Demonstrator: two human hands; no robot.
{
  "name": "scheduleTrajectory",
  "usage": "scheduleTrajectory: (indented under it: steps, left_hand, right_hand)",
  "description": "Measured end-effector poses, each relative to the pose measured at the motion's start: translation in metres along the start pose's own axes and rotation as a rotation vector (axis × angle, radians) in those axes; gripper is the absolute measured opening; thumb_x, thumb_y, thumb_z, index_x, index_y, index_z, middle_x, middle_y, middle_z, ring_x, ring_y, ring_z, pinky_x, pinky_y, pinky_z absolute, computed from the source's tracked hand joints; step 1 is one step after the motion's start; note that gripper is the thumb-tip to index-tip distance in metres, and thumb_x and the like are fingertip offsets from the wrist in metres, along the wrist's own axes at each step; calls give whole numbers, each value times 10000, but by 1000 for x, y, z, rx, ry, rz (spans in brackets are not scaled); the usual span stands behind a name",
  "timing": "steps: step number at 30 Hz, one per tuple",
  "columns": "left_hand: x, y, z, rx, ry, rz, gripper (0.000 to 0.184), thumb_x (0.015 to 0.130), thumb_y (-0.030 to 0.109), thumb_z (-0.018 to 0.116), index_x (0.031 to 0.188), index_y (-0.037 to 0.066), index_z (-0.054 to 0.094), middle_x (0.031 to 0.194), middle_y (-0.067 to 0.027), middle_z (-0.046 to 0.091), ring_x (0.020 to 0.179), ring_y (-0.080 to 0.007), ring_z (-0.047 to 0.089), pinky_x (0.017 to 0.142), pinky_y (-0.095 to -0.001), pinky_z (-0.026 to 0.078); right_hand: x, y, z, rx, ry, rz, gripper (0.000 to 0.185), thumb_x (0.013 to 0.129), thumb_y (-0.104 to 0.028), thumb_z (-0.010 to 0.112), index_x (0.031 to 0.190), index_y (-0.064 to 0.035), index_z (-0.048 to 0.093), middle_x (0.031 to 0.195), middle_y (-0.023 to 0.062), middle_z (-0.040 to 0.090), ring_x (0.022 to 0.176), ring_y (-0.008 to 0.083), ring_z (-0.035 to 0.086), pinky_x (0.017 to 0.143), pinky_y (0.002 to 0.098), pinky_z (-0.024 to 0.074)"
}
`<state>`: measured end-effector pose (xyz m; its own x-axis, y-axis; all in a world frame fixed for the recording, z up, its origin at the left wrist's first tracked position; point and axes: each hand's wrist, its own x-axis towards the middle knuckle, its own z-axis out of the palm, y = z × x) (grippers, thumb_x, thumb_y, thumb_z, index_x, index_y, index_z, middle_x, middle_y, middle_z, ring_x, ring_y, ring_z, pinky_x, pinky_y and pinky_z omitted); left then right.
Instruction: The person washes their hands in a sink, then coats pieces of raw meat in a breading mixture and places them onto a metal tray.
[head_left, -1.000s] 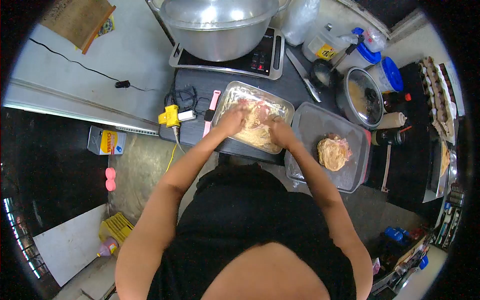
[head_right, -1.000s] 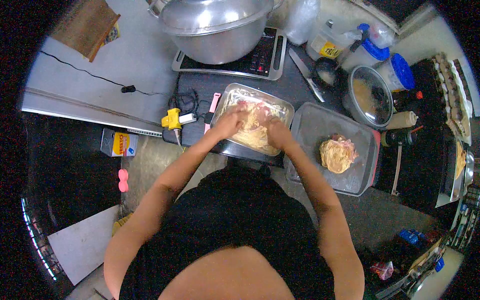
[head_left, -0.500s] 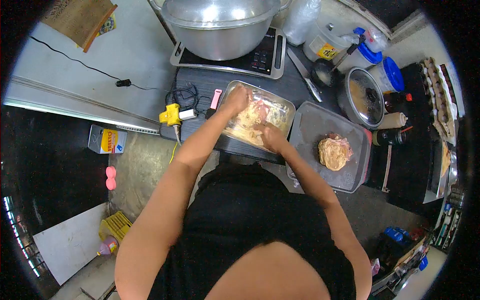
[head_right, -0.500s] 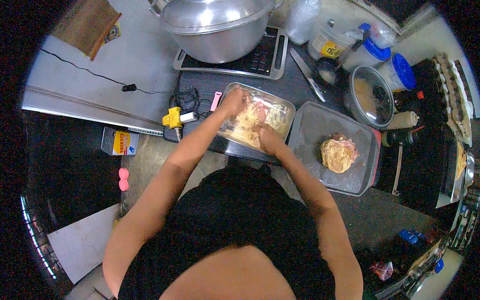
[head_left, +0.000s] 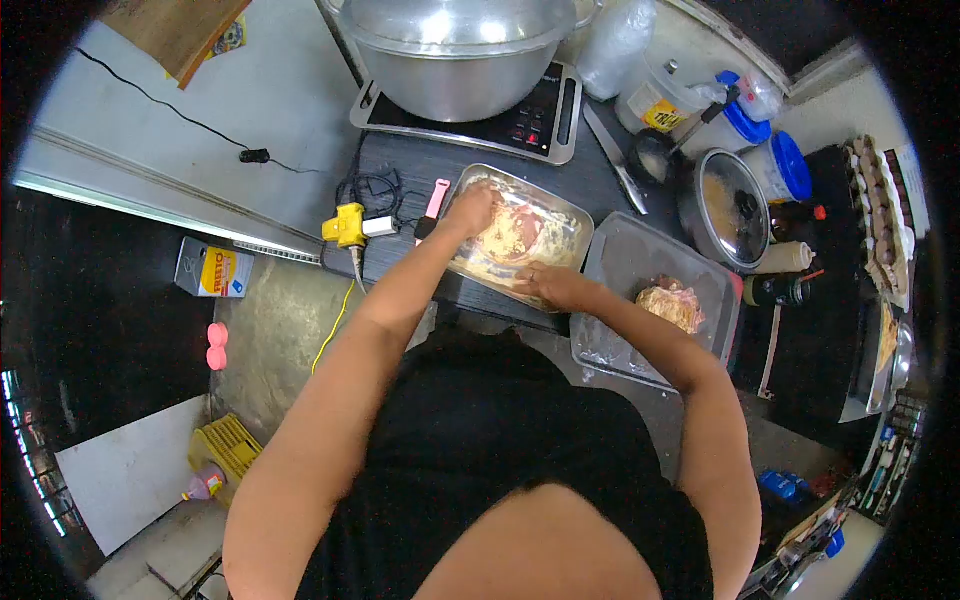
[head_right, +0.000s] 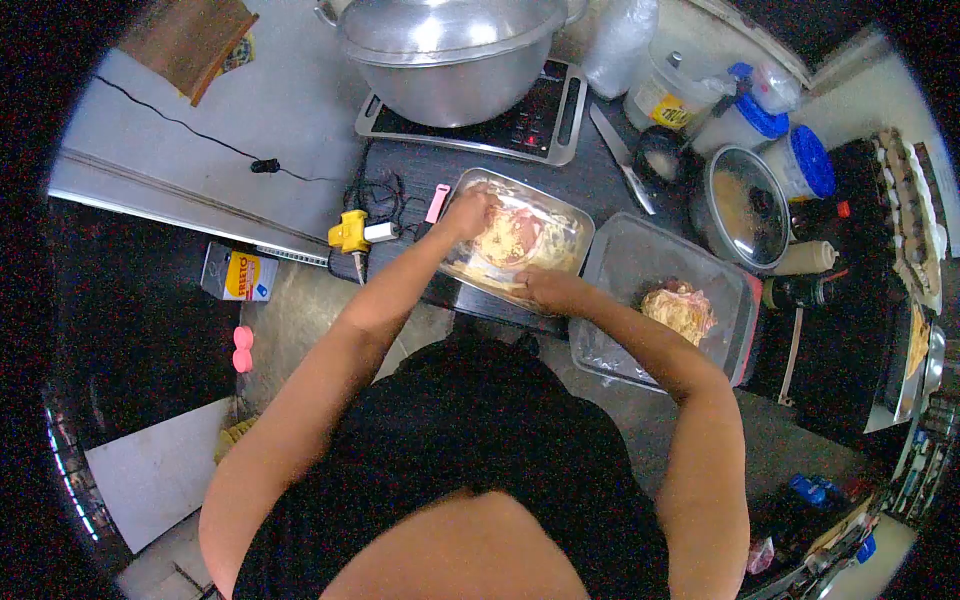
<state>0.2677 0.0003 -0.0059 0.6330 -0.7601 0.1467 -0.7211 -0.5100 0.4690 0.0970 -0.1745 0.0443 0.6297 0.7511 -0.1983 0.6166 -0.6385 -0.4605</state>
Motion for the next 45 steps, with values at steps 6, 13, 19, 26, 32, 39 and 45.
scheduleTrajectory:
  steps: [6, 13, 19, 26, 32, 39, 45]
  left_hand:
    - [-1, 18, -20, -82, -145, -175, 324, 742, 25, 506, 1034, 82, 633, 1220, -207, 494, 1187, -306, 428, 1006, -364, 341]
    - [-6, 20, -15, -159, -94, -220, 353, 737, 13, 510, 1070, 66, 613, 1224, -218, 488, 1158, -339, 447, 993, -368, 355]
    - [-21, 45, -22, -249, -13, -148, 356, 753, 19, 498, 1100, 34, 578, 1217, -207, 494, 1124, -347, 472, 972, -377, 367]
    - [-29, 73, -2, 46, -120, 95, 476, 791, 152, 514, 1251, 53, 443, 1324, -162, 399, 1238, -289, 368, 1040, -431, 248]
    - [-54, 49, -42, 40, -378, 255, 404, 824, 173, 503, 1211, 56, 496, 1309, -185, 409, 1210, -332, 393, 1007, -401, 323]
    - [-50, 33, -39, -150, 35, 56, 327, 754, 37, 516, 1075, 28, 581, 1185, -231, 500, 1106, -370, 474, 981, -405, 357]
    - [-36, 27, -23, -211, 13, -213, 438, 736, -5, 483, 1172, 22, 510, 1214, -263, 468, 1174, -371, 414, 1011, -383, 327]
  right_hand:
    - [-4, 13, 29, 55, 110, 338, 321, 752, -106, 539, 1067, -77, 591, 1078, 184, 527, 996, 305, 520, 793, 371, 451]
    - [13, 2, -37, 471, 672, 699, 250, 686, -90, 567, 900, 10, 649, 753, 208, 624, 700, 299, 625, 654, 350, 482]
    - [31, 14, -60, 350, 766, 713, 272, 733, -47, 516, 964, -12, 653, 775, 222, 628, 697, 256, 636, 639, 338, 481]
    - [30, 23, -39, 186, 850, 683, 196, 756, -46, 506, 891, 0, 641, 802, 219, 617, 772, 369, 601, 719, 404, 475]
    - [6, 30, 6, -151, 324, 659, 150, 767, -42, 486, 866, 5, 589, 988, 237, 562, 882, 385, 558, 793, 420, 445]
    - [19, -18, 30, 168, 268, 672, 320, 701, -11, 520, 1020, -22, 538, 1091, 241, 501, 987, 379, 491, 868, 414, 413]
    - [6, -25, 18, 52, 342, 429, 262, 718, -3, 519, 971, -32, 578, 1059, 181, 482, 1023, 343, 482, 856, 409, 427]
